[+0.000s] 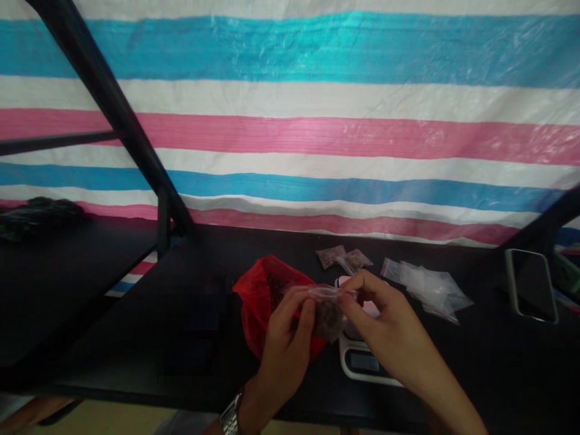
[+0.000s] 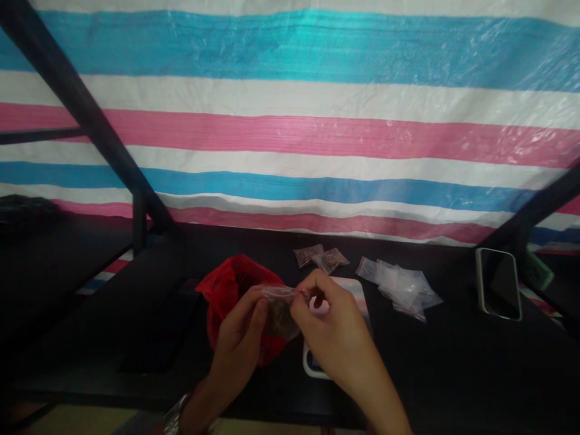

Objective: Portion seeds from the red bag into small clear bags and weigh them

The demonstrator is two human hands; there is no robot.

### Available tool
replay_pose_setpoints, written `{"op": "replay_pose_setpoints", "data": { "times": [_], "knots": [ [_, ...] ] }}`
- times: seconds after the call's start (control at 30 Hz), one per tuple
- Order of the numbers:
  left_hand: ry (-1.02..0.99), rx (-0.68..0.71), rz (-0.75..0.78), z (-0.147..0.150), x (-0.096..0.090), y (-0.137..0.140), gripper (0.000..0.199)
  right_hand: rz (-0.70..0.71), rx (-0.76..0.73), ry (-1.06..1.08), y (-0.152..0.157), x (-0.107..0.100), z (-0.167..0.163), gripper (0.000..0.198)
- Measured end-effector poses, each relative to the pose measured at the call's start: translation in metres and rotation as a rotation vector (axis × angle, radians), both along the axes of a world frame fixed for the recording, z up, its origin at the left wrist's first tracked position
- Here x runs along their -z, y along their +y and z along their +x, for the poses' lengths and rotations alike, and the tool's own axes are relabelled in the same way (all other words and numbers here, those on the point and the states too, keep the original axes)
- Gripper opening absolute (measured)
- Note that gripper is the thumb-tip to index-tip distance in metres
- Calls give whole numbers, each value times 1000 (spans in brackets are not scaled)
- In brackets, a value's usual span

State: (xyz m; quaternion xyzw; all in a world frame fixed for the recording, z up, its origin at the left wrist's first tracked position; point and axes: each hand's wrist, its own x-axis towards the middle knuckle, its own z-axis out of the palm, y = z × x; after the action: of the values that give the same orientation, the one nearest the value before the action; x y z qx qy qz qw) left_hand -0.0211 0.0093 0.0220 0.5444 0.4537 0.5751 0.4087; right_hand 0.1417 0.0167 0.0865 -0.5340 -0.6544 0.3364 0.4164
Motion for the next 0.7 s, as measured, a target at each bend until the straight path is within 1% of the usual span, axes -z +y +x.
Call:
{"op": "replay_pose_setpoints", "data": {
  "times": [0.1,0.17,0.33,0.47,0.57,0.7],
  "knots": [
    [5,-8,17,3,2,1,28,-23,-82,22,0,1,1,18],
    [21,-31,15,4,2,3,28,-41,-104,47,1,2,1,16],
    [58,-74,3,5,0,4,30,-29,-93,48,3,2,3,13],
    [60,-93,16,6,1,3,31,-17,-101,34,2,2,2,15],
    [47,-76,24,5,2,2,27,-28,-87,37,1,1,1,15],
    [29,-44,-4,5,5,2,23,-38,-83,26,2,1,-1,15]
  ]
}}
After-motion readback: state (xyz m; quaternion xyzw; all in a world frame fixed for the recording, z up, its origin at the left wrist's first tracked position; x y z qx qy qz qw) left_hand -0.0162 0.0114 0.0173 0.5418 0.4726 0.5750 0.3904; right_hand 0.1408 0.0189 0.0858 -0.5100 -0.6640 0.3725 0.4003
